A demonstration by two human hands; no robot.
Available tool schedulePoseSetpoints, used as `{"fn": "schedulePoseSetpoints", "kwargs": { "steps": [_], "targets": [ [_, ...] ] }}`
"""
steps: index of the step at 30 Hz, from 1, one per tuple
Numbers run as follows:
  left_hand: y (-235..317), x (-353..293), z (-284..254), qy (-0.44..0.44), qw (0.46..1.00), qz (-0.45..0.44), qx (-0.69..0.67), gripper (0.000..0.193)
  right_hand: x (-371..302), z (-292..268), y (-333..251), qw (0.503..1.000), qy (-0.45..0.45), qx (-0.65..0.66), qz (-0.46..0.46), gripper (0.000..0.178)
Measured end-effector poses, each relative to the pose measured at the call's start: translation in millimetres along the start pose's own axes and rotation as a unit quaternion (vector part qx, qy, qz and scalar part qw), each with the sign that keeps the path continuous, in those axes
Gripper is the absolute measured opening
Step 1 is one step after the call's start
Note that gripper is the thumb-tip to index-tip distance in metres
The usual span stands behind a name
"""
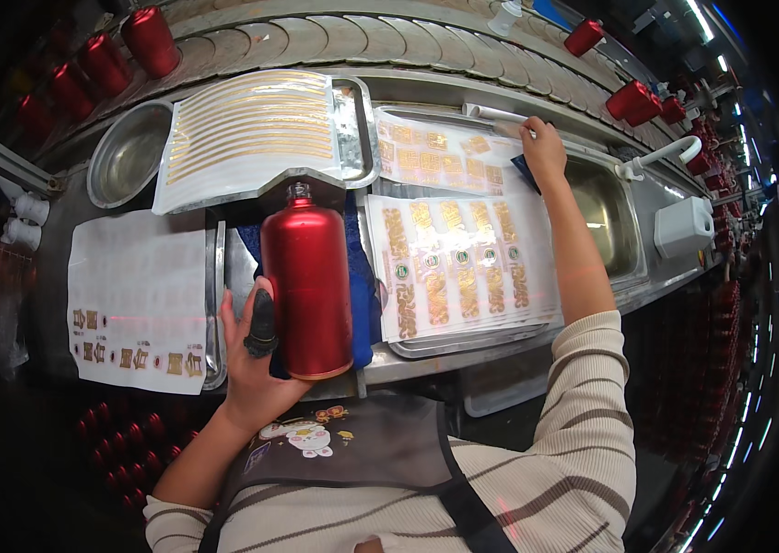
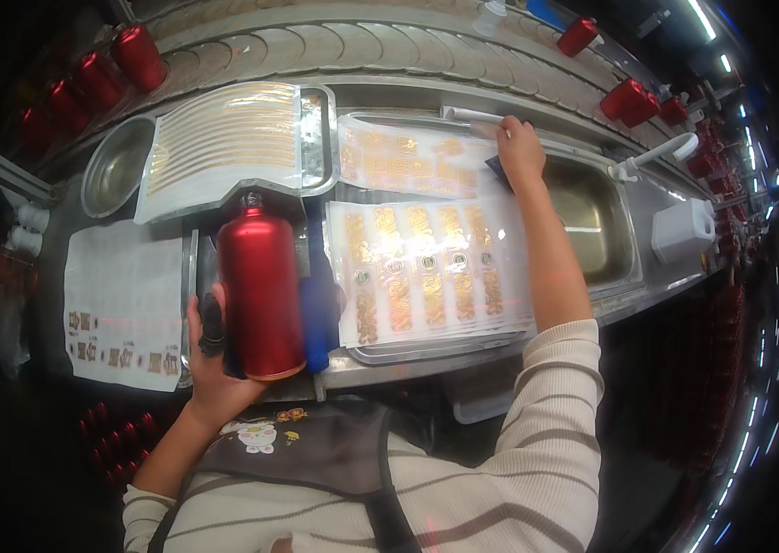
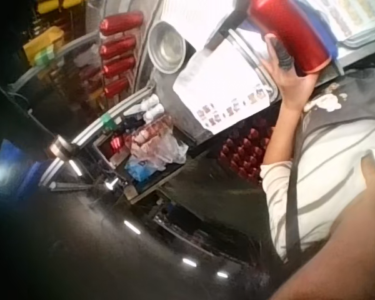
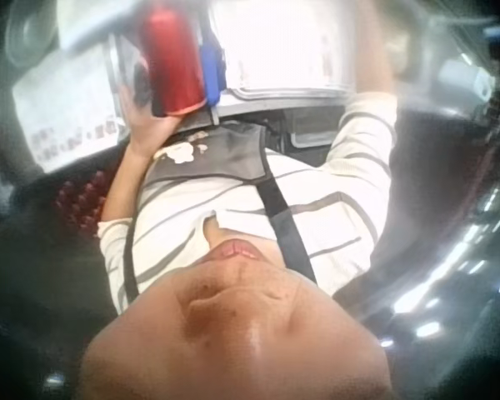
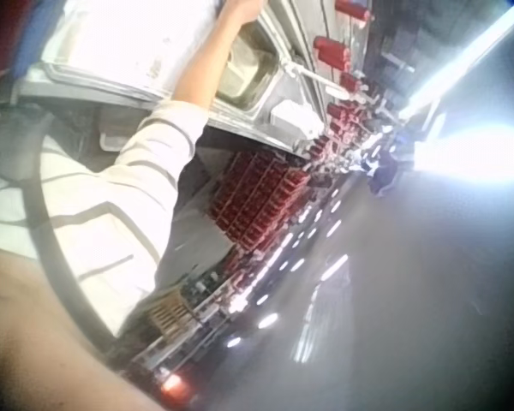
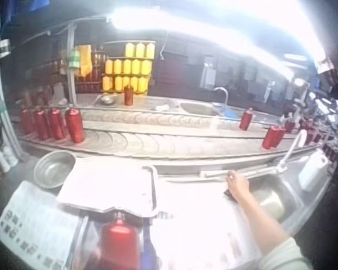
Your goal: The person applies gold labels to red cylindrical bottles one at a time, smoothing each label by hand and placing the finished bottles on a nearby rack.
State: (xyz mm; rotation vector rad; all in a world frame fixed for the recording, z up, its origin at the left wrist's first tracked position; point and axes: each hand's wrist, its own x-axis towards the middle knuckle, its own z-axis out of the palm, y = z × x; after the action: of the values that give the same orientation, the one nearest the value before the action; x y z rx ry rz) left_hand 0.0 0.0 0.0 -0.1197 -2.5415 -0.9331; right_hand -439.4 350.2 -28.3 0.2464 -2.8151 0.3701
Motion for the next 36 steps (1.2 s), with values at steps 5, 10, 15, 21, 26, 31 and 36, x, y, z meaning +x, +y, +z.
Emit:
{"fn": "schedulePoseSetpoints", "kwargs": {
  "steps": [5, 10, 15, 21, 26, 31, 36],
  "targets": [
    [0, 8, 2, 0.02, 0.999, 0.031, 0.007, 0.108, -22, -36, -38, 0.994, 0.047, 0.013, -0.102, 0.02],
    [-4, -1, 4, -0.003, 0.999, -0.014, 0.036, 0.099, -91, -104, -138, 0.959, -0.086, 0.09, -0.253, 0.013],
    [-5, 1, -8, -0.104, 0.993, -0.055, -0.007, 0.099, -145, -185, -218, 0.893, -0.223, 0.126, -0.371, 0.006],
    [-14, -7, -6, -0.079, 0.984, -0.096, -0.131, 0.102, -156, -191, -281, 0.761, -0.265, 0.153, -0.572, 0.012],
    [-5, 26, -17, -0.013, 0.936, -0.162, -0.311, 0.099, -158, -169, -311, 0.768, -0.229, 0.019, -0.598, 0.01],
    [9, 52, -4, 0.045, 0.924, -0.238, -0.295, 0.058, -156, -160, -317, 0.767, -0.222, 0.01, -0.602, 0.011],
    [5, 44, 5, 0.052, 0.925, -0.254, -0.277, 0.054, -177, -147, -303, 0.873, -0.101, 0.099, -0.467, 0.012]
  ]
}}
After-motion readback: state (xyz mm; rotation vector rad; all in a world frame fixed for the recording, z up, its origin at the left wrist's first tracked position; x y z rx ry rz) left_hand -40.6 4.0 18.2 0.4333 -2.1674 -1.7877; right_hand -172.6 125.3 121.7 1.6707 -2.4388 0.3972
